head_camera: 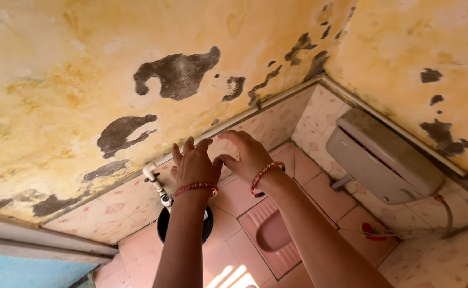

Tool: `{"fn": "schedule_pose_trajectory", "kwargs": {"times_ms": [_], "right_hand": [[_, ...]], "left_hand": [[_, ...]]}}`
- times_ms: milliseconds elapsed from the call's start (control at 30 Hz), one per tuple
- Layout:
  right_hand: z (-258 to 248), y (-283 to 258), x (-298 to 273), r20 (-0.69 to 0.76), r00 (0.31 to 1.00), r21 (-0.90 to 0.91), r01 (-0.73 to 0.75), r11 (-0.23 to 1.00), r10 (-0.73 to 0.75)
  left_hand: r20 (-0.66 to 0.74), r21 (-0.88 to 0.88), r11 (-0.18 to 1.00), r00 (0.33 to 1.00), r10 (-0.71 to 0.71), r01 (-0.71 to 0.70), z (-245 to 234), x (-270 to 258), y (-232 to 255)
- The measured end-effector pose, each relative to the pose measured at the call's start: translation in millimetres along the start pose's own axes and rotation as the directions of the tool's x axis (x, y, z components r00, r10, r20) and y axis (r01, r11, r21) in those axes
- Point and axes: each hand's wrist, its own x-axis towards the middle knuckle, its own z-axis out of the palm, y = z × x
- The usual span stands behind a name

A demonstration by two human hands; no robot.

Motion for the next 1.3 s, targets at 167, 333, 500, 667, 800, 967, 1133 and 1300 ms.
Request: {"fn": "schedule_pose_trajectory", "kwargs": {"times_ms": [167,333,500,667,800,967,1133,1300], "right_hand": [[-28,4,2,-0.031,0.999,-0.051,-0.015,0.999,0.014],[-51,13,-9,-0.072,0.996,-0.058,-0.063,0.996,0.059],[-72,30,-27,-0.091,0.99,-0.08,-0.12,0.99,0.113],[-86,55,-49,-0.115,0.965,-0.044,-0.243,0.969,0.237],[-95,76,-69,-0.174,0.961,-0.06,-0.226,0.972,0.213],[-113,99,-93,-0.208,0.896,-0.083,-0.417,0.905,0.393],[-133,108,-110,-0.291,0.844,-0.072,-0.489,0.869,0.451],[-145,115,-113,-0.286,0.727,-0.011,-0.654,0.756,0.624]], "left_hand": [[0.031,-0.007,1.0,0.999,0.029,-0.028,-1,1,27],[0.06,0.012,0.997,0.995,0.079,-0.08,7,-3,56],[0.092,0.033,0.993,0.989,0.114,-0.117,24,-7,79],[0.146,0.037,0.984,0.975,0.17,-0.177,49,-12,103],[0.205,0.031,0.971,0.952,0.226,-0.237,69,-15,123],[0.294,0.036,0.948,0.91,0.293,-0.316,94,-17,149],[0.33,0.007,0.903,0.854,0.403,-0.43,110,-14,172],[0.392,0.005,0.879,0.809,0.438,-0.478,121,1,189]]}}
